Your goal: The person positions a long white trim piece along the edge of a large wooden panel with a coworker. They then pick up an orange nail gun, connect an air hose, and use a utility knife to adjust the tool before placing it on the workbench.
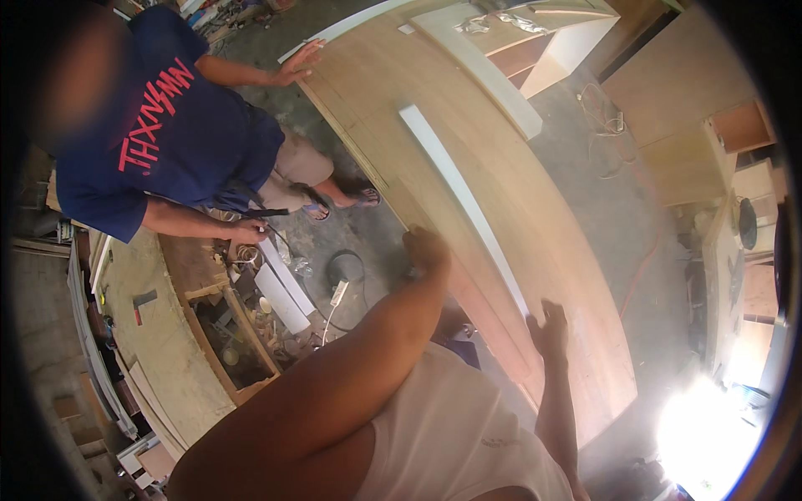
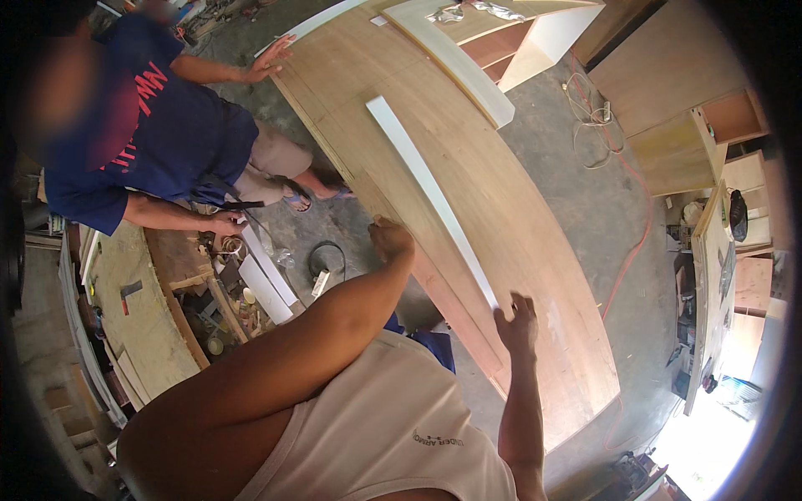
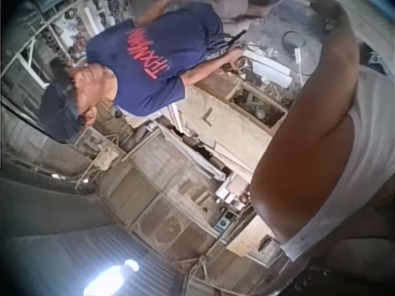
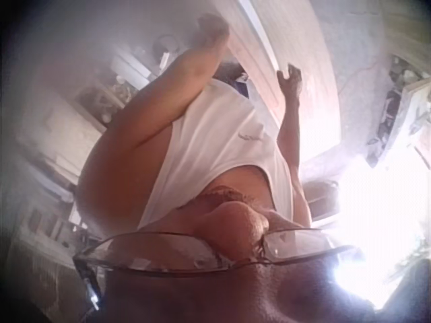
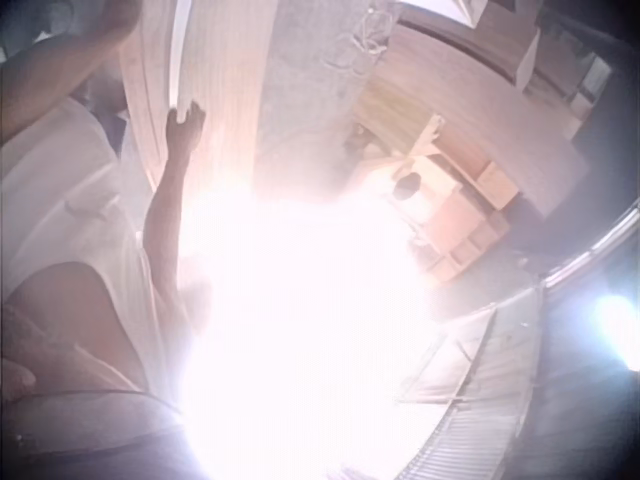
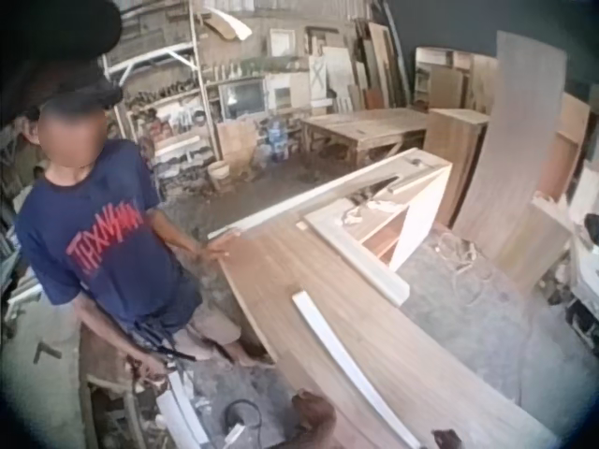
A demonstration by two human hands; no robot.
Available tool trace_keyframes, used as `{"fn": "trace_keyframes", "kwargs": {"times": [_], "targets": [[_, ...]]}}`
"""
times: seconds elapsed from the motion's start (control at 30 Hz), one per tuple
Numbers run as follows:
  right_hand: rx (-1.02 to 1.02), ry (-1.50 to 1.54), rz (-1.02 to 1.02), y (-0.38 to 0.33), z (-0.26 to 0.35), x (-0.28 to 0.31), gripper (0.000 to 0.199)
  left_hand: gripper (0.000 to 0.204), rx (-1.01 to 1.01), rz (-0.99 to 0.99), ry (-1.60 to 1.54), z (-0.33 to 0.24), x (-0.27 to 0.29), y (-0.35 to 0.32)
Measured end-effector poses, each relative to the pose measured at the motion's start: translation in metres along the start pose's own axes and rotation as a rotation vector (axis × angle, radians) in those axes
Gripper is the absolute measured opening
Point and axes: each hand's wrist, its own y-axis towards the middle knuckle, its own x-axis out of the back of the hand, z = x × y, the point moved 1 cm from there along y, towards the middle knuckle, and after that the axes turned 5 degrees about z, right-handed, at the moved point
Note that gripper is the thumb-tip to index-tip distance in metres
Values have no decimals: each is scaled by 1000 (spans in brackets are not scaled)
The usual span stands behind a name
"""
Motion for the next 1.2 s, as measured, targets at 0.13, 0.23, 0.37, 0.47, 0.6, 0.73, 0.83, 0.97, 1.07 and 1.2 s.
{"fn": "trace_keyframes", "kwargs": {"times": [0.13,0.23,0.37,0.47,0.6,0.73,0.83,0.97,1.07,1.2], "targets": [[97,-33,8,72,37,-46,49,54,12,22,-35,-25,-2,-15],[93,-33,-3,96,58,-66,45,51,45,15,-17,-20,-13,-16],[123,-10,32,100,57,-65,43,52,95,-9,-36,-10,-11,-11],[84,-65,58,87,44,-68,48,56,117,81,-82,-21,2,-29],[72,-98,106,62,48,-73,54,58,97,30,-71,5,-12,-12],[152,-99,113,36,49,-81,48,57,80,36,-86,17,-9,-8],[201,-102,145,24,45,-88,39,58,59,43,-99,26,-3,-10],[249,-129,180,15,43,-93,40,58,12,36,-89,31,7,-13],[302,-110,191,6,41,-95,39,58,36,38,-76,27,18,-23],[325,-82,218,-2,45,-96,39,58,26,19,-91,29,28,-24]]}}
